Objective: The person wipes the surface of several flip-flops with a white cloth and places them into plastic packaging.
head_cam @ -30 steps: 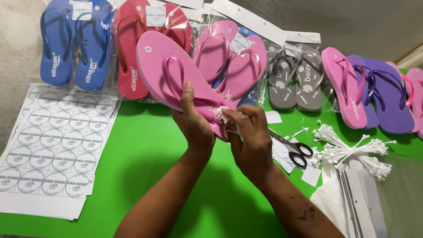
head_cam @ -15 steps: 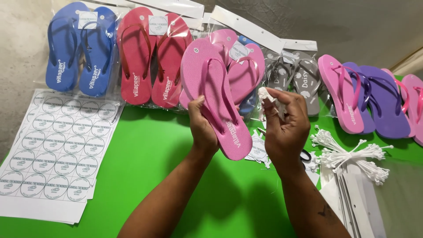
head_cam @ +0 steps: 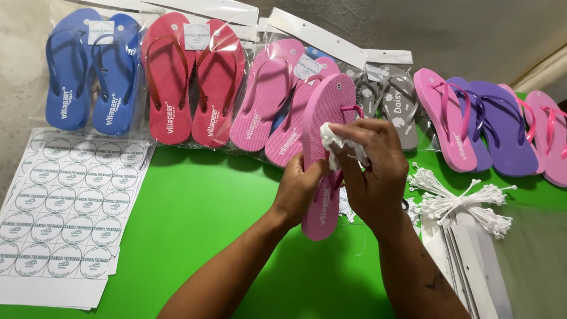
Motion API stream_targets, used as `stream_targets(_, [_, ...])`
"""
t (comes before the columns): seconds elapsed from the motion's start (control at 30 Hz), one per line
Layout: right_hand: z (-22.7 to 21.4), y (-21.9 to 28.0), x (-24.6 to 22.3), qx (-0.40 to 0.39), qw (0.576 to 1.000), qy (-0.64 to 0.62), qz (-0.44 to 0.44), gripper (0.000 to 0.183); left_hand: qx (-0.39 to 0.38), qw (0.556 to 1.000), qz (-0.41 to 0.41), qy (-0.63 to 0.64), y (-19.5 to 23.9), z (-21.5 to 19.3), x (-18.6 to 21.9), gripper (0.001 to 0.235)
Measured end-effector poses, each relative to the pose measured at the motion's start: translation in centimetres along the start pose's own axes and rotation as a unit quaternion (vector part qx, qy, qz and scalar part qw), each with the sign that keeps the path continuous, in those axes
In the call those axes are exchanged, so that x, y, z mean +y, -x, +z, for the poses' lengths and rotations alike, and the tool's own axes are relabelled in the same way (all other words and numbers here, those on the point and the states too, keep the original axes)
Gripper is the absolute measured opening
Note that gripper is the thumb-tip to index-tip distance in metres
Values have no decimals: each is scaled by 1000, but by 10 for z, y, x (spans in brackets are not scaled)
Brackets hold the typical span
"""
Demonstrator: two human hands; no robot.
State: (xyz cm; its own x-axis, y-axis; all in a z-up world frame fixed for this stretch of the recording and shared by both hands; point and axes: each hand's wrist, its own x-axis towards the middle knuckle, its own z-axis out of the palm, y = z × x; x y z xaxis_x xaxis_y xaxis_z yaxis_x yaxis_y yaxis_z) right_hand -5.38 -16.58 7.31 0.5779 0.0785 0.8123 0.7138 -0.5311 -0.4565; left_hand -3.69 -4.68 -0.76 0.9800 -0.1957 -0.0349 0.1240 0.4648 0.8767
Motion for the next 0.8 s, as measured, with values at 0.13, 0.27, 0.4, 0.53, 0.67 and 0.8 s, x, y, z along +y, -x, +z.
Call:
stream_targets(0.13, [4, 4, 9, 36, 998, 23, 47, 19, -42, 998, 1, 56, 6, 8, 5, 20])
stream_targets(0.27, [-5, -1, 10, 6, 998, 2, 60, 22, -75, 997, 22, 16, 4, 2, 8, 20])
stream_targets(0.4, [-12, 0, 10, -126, 992, 22, -8, 21, -116, 991, 63, 32, 0, -7, 2, 30])
stream_targets(0.53, [-16, -4, 10, -121, 991, 46, -27, 18, -167, 982, 77, 32, 3, -4, 10, 29])
stream_targets(0.67, [-19, -9, 7, -83, 993, 70, -41, 18, -189, 980, 63, 5, 4, -3, 0, 34])
stream_targets(0.8, [-30, -10, 16, -35, 994, 104, -20, 14, -217, 973, 58, -56, 18, 7, 22, 27])
